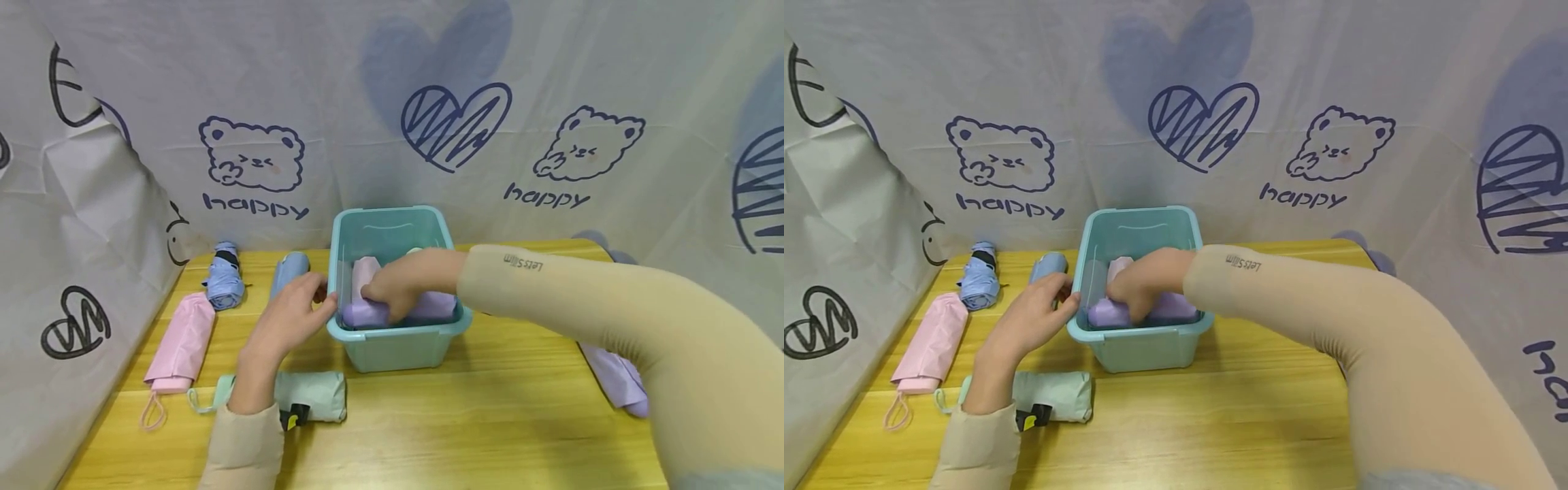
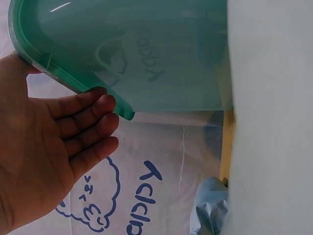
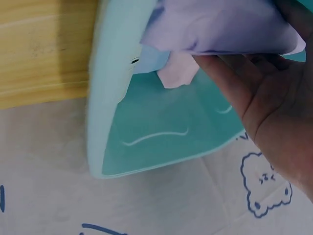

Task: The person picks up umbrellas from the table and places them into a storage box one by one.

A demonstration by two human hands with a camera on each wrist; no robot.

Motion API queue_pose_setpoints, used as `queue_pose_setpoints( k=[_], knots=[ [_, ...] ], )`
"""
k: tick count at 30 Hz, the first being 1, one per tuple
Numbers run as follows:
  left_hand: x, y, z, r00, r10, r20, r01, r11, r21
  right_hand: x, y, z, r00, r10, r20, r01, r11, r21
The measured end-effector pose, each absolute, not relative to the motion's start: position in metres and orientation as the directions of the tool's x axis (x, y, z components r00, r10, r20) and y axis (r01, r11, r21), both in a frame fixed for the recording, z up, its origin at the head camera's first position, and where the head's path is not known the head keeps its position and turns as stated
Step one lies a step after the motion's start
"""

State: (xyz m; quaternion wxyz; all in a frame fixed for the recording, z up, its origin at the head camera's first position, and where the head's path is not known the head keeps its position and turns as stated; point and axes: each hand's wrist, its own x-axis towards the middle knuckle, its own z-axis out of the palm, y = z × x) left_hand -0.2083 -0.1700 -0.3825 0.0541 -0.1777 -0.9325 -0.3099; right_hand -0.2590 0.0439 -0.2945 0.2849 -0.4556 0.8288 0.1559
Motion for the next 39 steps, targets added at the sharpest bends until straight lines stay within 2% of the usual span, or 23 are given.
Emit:
queue_pose_setpoints(
  k=[5, 13, 20, 24, 30, 39],
  knots=[
    [-0.208, -0.171, -0.383, -0.930, 0.299, 0.214, 0.368, 0.743, 0.559, -0.260, 0.035, -0.299, -0.414, -0.608, -0.677, -0.831, 0.556, 0.009],
    [-0.208, -0.171, -0.384, -0.931, 0.296, 0.214, 0.365, 0.742, 0.562, -0.264, 0.023, -0.308, -0.447, -0.470, -0.761, -0.685, 0.727, -0.046],
    [-0.208, -0.172, -0.385, -0.927, 0.302, 0.222, 0.375, 0.748, 0.547, -0.270, 0.013, -0.322, -0.366, -0.421, -0.830, -0.682, 0.728, -0.069],
    [-0.209, -0.172, -0.386, -0.924, 0.305, 0.229, 0.382, 0.744, 0.548, -0.273, 0.007, -0.326, -0.356, -0.380, -0.854, -0.675, 0.736, -0.046],
    [-0.209, -0.174, -0.385, -0.923, 0.304, 0.237, 0.385, 0.749, 0.539, -0.273, -0.003, -0.329, -0.392, -0.365, -0.844, -0.692, 0.721, 0.009],
    [-0.209, -0.174, -0.384, -0.924, 0.301, 0.237, 0.383, 0.754, 0.534, -0.263, -0.008, -0.327, -0.464, -0.333, -0.821, -0.637, 0.769, 0.049]
  ],
)
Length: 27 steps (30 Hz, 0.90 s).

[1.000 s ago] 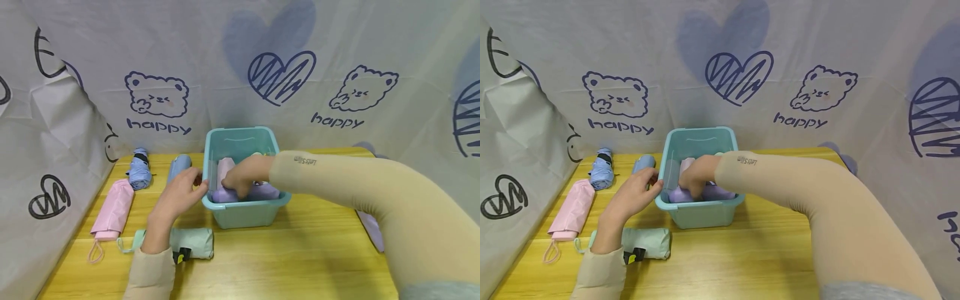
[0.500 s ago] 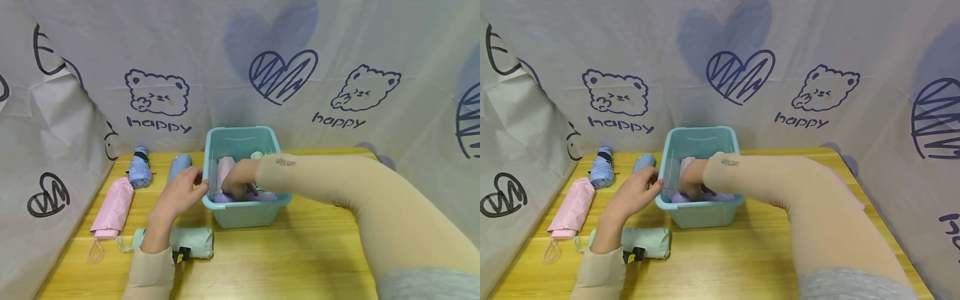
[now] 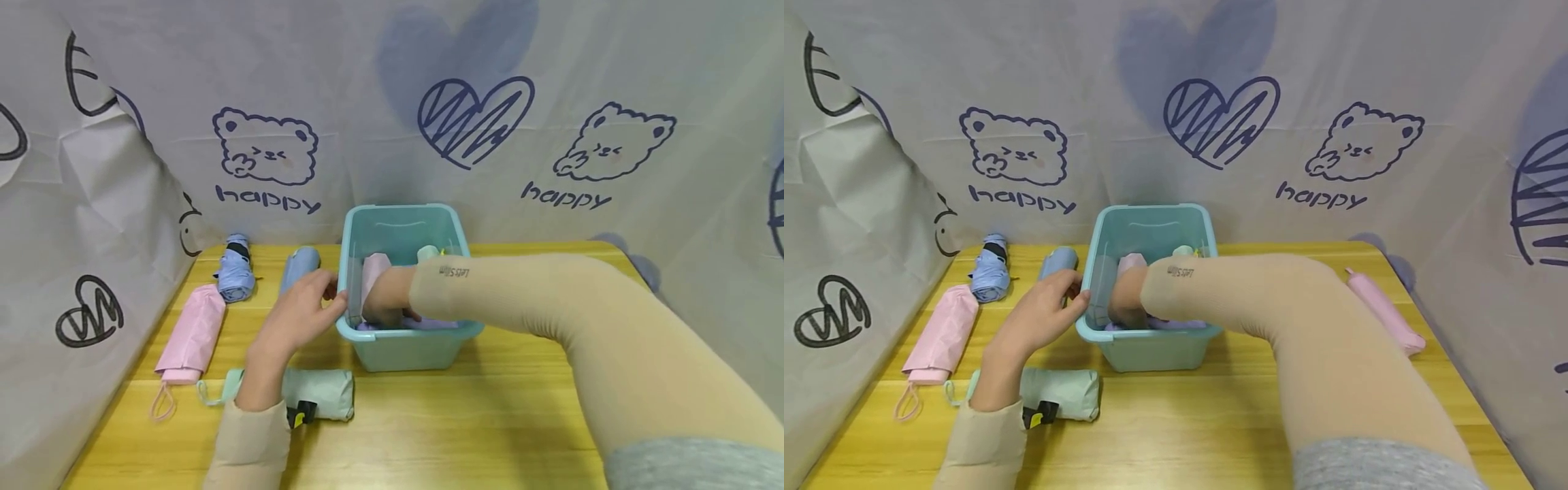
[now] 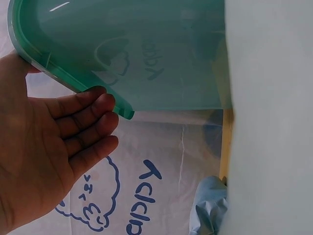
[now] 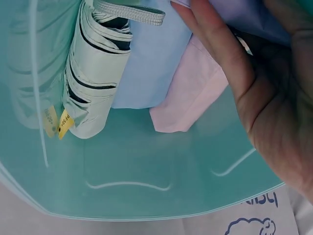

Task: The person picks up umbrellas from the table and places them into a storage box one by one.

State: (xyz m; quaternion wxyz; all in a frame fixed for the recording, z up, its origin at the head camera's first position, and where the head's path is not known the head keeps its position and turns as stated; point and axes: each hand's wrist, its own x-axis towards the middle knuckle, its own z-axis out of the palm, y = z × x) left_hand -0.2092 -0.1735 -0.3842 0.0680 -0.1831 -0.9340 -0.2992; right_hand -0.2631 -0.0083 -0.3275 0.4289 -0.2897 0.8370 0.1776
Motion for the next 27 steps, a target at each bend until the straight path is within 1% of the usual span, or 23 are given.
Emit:
queue_pose_setpoints(
  k=[3, 6, 8, 13, 16, 22, 24, 27],
  knots=[
    [-0.209, -0.172, -0.384, -0.922, 0.305, 0.238, 0.386, 0.750, 0.537, -0.261, -0.007, -0.326, -0.489, -0.324, -0.809, -0.621, 0.781, 0.063],
    [-0.209, -0.170, -0.383, -0.923, 0.307, 0.232, 0.385, 0.751, 0.536, -0.261, -0.004, -0.326, -0.490, -0.327, -0.808, -0.605, 0.795, 0.045],
    [-0.208, -0.170, -0.383, -0.926, 0.304, 0.223, 0.377, 0.754, 0.538, -0.264, -0.002, -0.327, -0.476, -0.350, -0.807, -0.618, 0.786, 0.023],
    [-0.209, -0.171, -0.384, -0.929, 0.300, 0.218, 0.371, 0.751, 0.546, -0.275, -0.003, -0.329, -0.387, -0.431, -0.815, -0.748, 0.664, 0.004],
    [-0.209, -0.171, -0.384, -0.925, 0.304, 0.228, 0.380, 0.746, 0.547, -0.279, -0.005, -0.325, -0.360, -0.468, -0.807, -0.793, 0.609, 0.000],
    [-0.209, -0.171, -0.385, -0.923, 0.306, 0.234, 0.385, 0.745, 0.544, -0.279, -0.002, -0.316, -0.376, -0.630, -0.679, -0.857, 0.515, -0.003],
    [-0.209, -0.171, -0.385, -0.921, 0.307, 0.238, 0.388, 0.744, 0.544, -0.279, 0.001, -0.312, -0.387, -0.675, -0.629, -0.862, 0.507, -0.014],
    [-0.210, -0.171, -0.385, -0.919, 0.312, 0.242, 0.395, 0.737, 0.548, -0.279, 0.007, -0.306, -0.404, -0.716, -0.570, -0.848, 0.526, -0.060]
  ],
)
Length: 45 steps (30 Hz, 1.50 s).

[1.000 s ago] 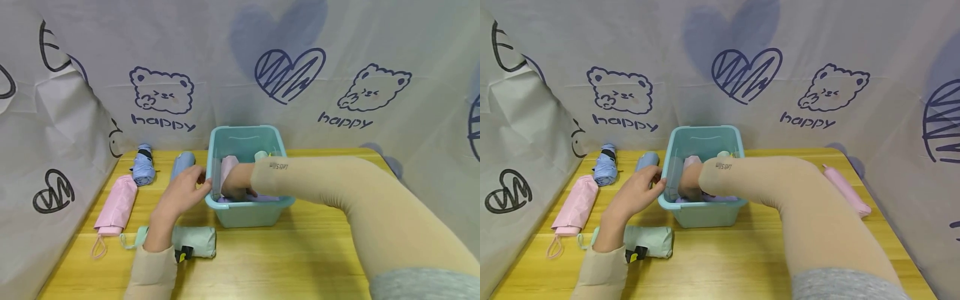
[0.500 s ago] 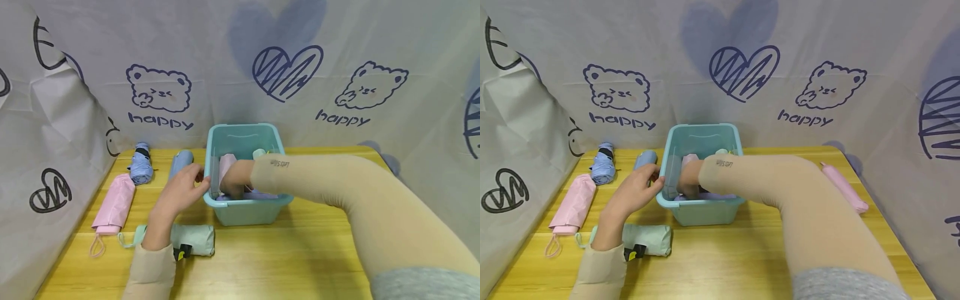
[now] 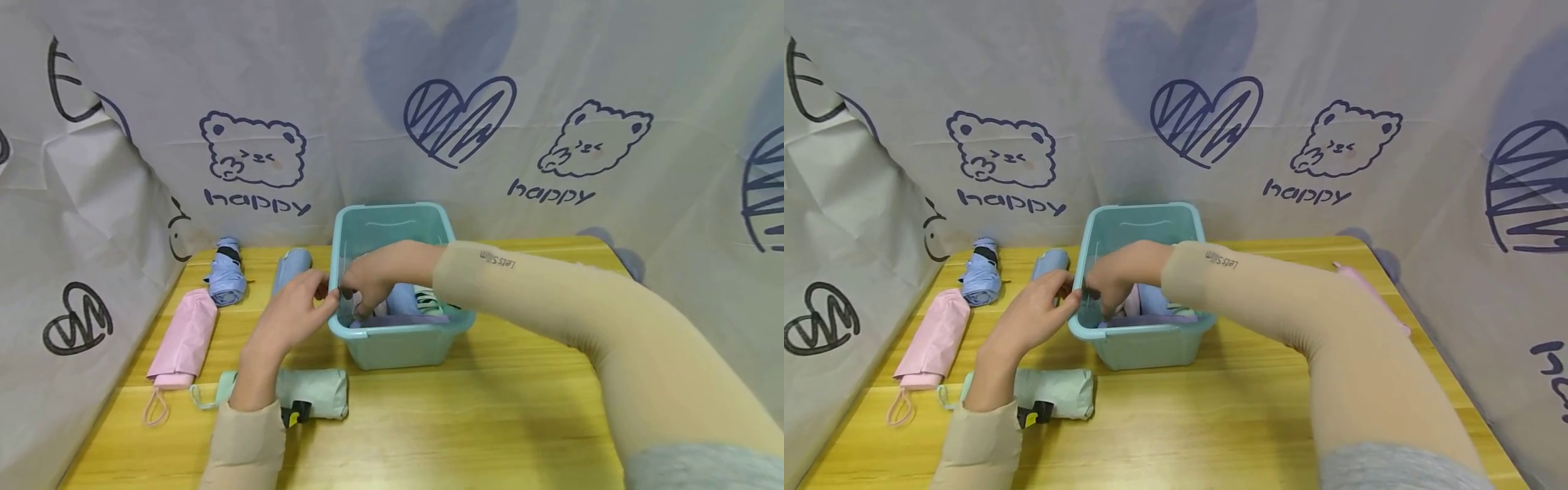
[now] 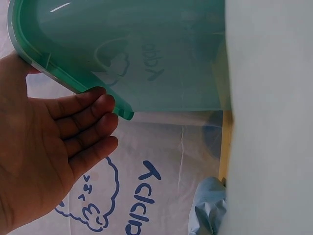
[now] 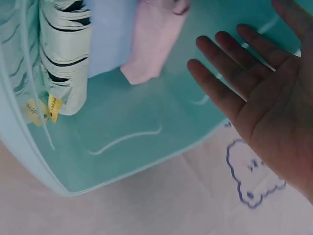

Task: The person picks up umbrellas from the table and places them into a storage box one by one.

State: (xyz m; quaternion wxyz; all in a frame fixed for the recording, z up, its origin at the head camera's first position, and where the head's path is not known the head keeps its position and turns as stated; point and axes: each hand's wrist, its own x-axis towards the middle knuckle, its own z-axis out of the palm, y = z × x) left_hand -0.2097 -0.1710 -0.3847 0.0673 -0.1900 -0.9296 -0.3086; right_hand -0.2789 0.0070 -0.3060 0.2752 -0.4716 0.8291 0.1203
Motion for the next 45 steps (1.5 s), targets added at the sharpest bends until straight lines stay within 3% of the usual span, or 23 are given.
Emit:
queue_pose_setpoints(
  k=[6, 21, 37, 45],
  knots=[
    [-0.209, -0.172, -0.384, -0.921, 0.309, 0.238, 0.389, 0.735, 0.555, -0.278, 0.023, -0.295, -0.425, -0.787, -0.447, -0.824, 0.541, -0.169],
    [-0.210, -0.171, -0.384, -0.922, 0.303, 0.239, 0.386, 0.743, 0.547, -0.261, 0.072, -0.275, -0.596, -0.803, 0.013, -0.775, 0.570, -0.271],
    [-0.209, -0.170, -0.384, -0.922, 0.299, 0.247, 0.387, 0.746, 0.542, -0.246, 0.134, -0.317, -0.721, -0.569, 0.397, -0.692, 0.549, -0.469],
    [-0.208, -0.169, -0.384, -0.922, 0.301, 0.243, 0.386, 0.752, 0.535, -0.237, 0.168, -0.340, -0.788, -0.430, 0.441, -0.614, 0.599, -0.514]
  ],
)
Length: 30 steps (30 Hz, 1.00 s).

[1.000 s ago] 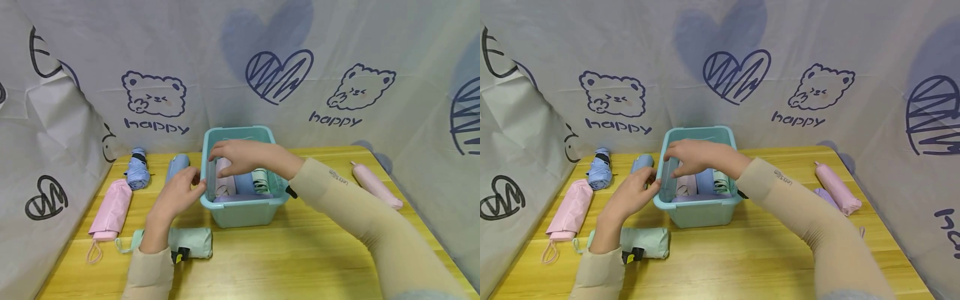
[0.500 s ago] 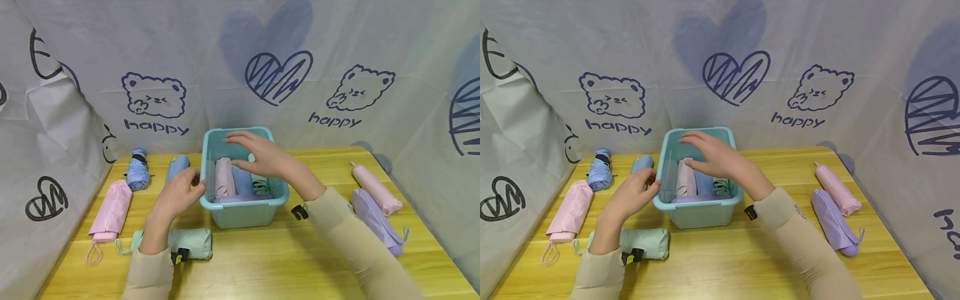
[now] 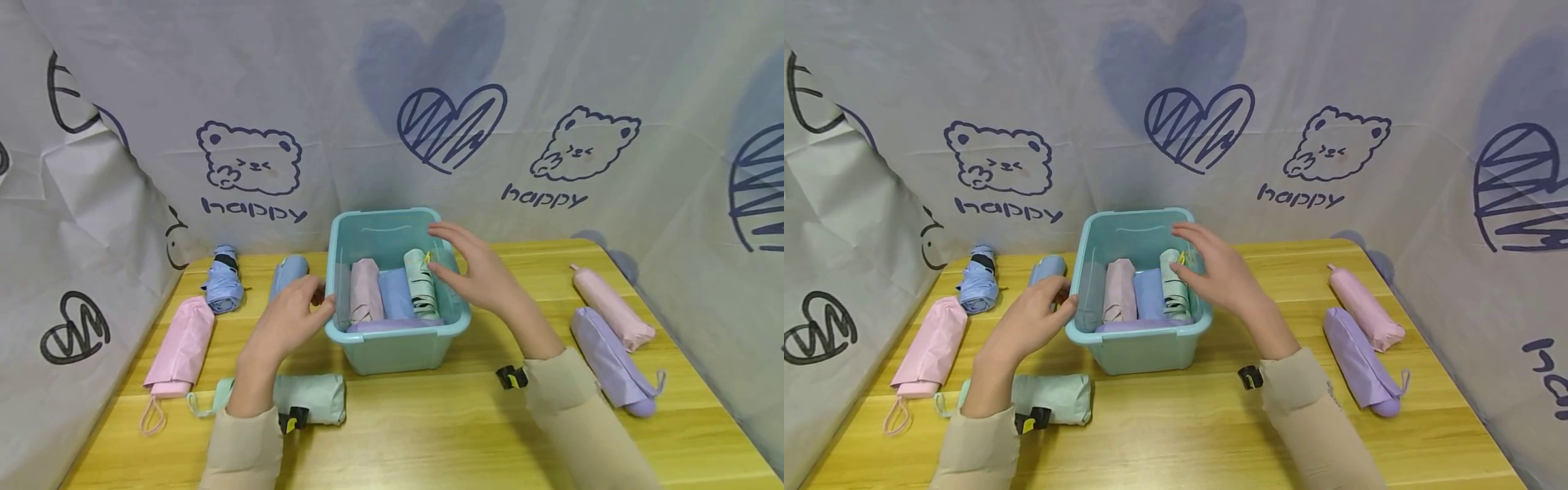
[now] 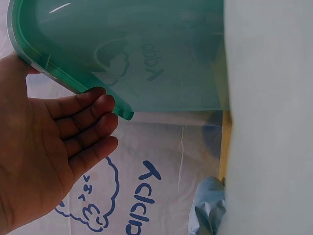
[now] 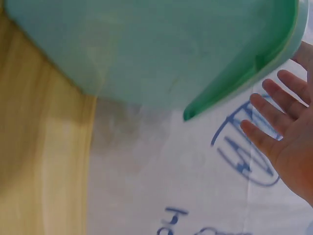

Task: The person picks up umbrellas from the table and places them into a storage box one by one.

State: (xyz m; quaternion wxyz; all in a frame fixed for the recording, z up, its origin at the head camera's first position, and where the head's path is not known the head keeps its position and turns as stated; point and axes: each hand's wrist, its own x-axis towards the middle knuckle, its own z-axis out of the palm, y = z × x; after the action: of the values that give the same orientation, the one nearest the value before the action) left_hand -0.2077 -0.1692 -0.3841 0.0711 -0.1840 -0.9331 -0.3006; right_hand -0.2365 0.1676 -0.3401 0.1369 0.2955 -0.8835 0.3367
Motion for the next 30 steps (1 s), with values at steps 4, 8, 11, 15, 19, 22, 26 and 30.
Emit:
queue_pose_setpoints(
  k=[4, 8, 11, 15, 19, 22, 26, 30],
  knots=[
    [-0.207, -0.169, -0.385, -0.921, 0.301, 0.247, 0.389, 0.751, 0.534, -0.232, 0.187, -0.352, -0.824, -0.374, 0.426, -0.562, 0.640, -0.524],
    [-0.207, -0.169, -0.385, -0.923, 0.301, 0.242, 0.385, 0.746, 0.543, -0.227, 0.211, -0.365, -0.848, -0.326, 0.417, -0.516, 0.685, -0.514],
    [-0.207, -0.169, -0.385, -0.923, 0.299, 0.243, 0.385, 0.744, 0.546, -0.223, 0.229, -0.374, -0.858, -0.298, 0.419, -0.490, 0.720, -0.491],
    [-0.208, -0.169, -0.385, -0.925, 0.295, 0.241, 0.381, 0.745, 0.547, -0.217, 0.252, -0.385, -0.874, -0.277, 0.400, -0.452, 0.766, -0.458],
    [-0.208, -0.169, -0.384, -0.928, 0.290, 0.233, 0.371, 0.750, 0.548, -0.210, 0.274, -0.392, -0.891, -0.269, 0.366, -0.416, 0.808, -0.417],
    [-0.208, -0.169, -0.384, -0.927, 0.294, 0.234, 0.375, 0.750, 0.544, -0.204, 0.289, -0.397, -0.900, -0.271, 0.340, -0.397, 0.831, -0.389],
    [-0.207, -0.169, -0.383, -0.926, 0.297, 0.232, 0.377, 0.748, 0.546, -0.197, 0.309, -0.404, -0.922, -0.266, 0.279, -0.360, 0.855, -0.374],
    [-0.207, -0.169, -0.383, -0.928, 0.292, 0.230, 0.372, 0.750, 0.547, -0.189, 0.326, -0.411, -0.948, -0.238, 0.212, -0.301, 0.886, -0.353]
  ],
)
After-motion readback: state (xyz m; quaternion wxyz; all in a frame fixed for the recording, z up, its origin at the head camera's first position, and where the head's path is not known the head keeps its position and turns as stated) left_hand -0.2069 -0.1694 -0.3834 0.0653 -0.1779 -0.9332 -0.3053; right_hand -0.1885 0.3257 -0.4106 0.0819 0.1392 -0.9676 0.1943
